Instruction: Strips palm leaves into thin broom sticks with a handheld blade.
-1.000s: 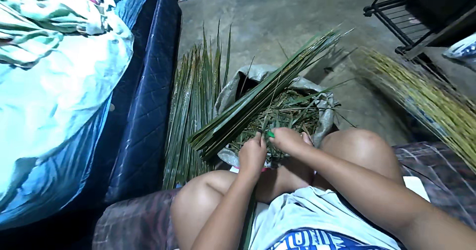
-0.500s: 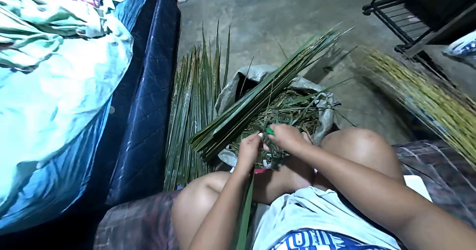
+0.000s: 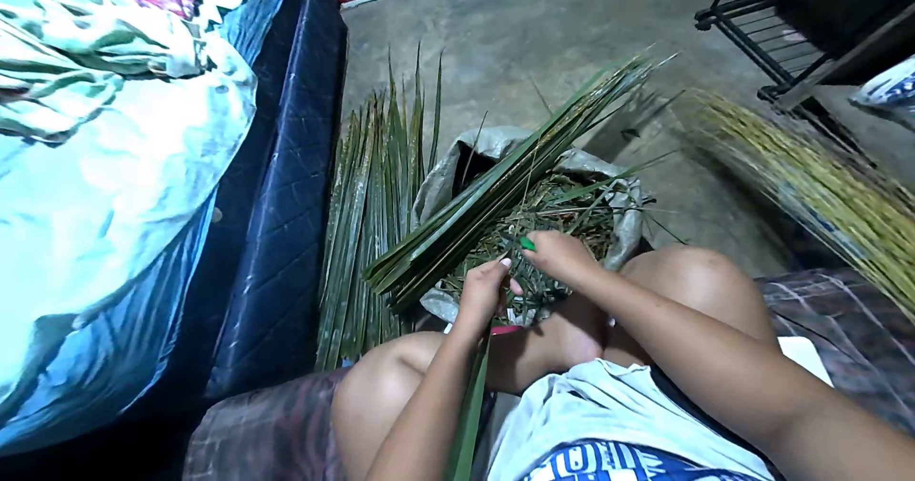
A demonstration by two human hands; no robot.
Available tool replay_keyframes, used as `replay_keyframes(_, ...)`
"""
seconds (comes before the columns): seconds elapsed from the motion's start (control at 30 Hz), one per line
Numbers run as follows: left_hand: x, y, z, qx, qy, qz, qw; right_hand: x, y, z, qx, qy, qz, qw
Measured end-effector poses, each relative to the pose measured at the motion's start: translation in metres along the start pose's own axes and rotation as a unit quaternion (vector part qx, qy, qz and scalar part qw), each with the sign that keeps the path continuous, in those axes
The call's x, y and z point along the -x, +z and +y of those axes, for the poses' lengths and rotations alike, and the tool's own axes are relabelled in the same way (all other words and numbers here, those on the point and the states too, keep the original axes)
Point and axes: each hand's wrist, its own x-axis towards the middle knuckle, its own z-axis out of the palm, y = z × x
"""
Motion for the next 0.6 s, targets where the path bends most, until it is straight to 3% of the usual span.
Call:
replay_keyframes(0.13, 0.002, 0.004, -0.001, -0.015, -0.003, -0.006, 1.000, -0.028, -0.018, 0.025, -0.035, 0.074, 0.085, 0.993)
replay_keyframes(0.2, 0.002, 0.006, -0.002, -0.056, 0.005, 0.013, 0.998, -0.030, -0.023, 0.029, -0.057, 0.070, 0.088, 0.992)
replay_keyframes(0.3, 0.000, 0.008, -0.002, -0.143, 0.022, 0.045, 0.988, -0.015, -0.018, 0.022, -0.115, -0.018, -0.044, 0.992)
replay_keyframes(0.4, -0.001, 0.007, -0.005, -0.236, 0.032, 0.058, 0.969, -0.003, -0.005, 0.019, -0.149, -0.081, -0.194, 0.966)
replay_keyframes(0.6, 0.003, 0.013, -0.005, -0.381, 0.029, 0.058, 0.922, -0.009, -0.007, 0.024, -0.308, -0.045, -0.240, 0.919)
